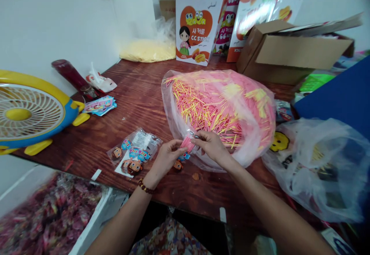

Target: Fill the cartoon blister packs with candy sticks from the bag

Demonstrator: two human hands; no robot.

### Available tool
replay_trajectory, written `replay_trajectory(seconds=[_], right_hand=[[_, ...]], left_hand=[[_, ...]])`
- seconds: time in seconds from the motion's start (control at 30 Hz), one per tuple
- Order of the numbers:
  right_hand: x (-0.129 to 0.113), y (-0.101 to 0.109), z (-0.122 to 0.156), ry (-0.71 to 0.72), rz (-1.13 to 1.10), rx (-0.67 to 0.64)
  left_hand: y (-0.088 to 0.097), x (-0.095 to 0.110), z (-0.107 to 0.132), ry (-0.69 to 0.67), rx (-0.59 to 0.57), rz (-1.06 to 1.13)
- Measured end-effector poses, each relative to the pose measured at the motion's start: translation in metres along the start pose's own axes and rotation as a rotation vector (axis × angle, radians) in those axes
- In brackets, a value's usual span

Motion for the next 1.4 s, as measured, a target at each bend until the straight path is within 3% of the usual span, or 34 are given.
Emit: replay_trajectory(seconds=[0.2, 0.3, 0.4, 0.53, 0.6, 0.7, 0.73, 0.87, 1.13, 1.33, 1.4], right_hand=[[0.017, -0.006, -0.007, -0.05, 0.466, 0.027], [0.012, -0.013, -0.006, -0.092, 0.713, 0.023], [-0.001, -0.01, -0.003, -0.094, 0.78, 0.015], [-0.005, 0.032, -0.001, -0.019, 0.845, 0.114], [0.005, 0.065, 0.002, -0.039, 0.912, 0.058], [0.026, 0.104, 0.006, -0.117, 1.022, -0.076], [0.031, 0.11, 0.007, -0.076, 1.043, -0.122], [0.038, 0.103, 0.006, 0.072, 1.124, -0.203], [0.029, 0.082, -0.001, -0.047, 1.28, -0.349], [0.048, 0.074, 0.003, 0.12, 1.361, -0.313], [0.057, 0.074, 0.005, 0.156, 1.366, -0.258]], left_hand=[[-0.004, -0.022, 0.004, -0.084, 0.079, -0.481], [-0.006, -0.029, 0.008, -0.204, 0.14, -0.699], [-0.005, -0.033, 0.013, -0.281, 0.157, -0.832], [0.016, -0.033, 0.016, -0.322, 0.188, -0.821], [0.038, -0.029, 0.019, -0.322, 0.274, -0.865], [0.076, -0.019, 0.026, -0.234, 0.44, -1.046], [0.086, -0.017, 0.029, -0.172, 0.483, -1.114], [0.11, -0.015, 0.037, 0.104, 0.626, -1.273], [0.119, -0.03, 0.035, 0.225, 0.482, -1.203], [0.128, -0.022, 0.032, 0.42, 0.556, -1.248], [0.133, -0.021, 0.032, 0.454, 0.514, -1.253]])
Point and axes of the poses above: each hand's wrist, its own z-axis away from the middle knuckle, its own y-axis out of the back of the hand, x = y × z, the point moved 1 cm from there along -z, towards the middle knuckle
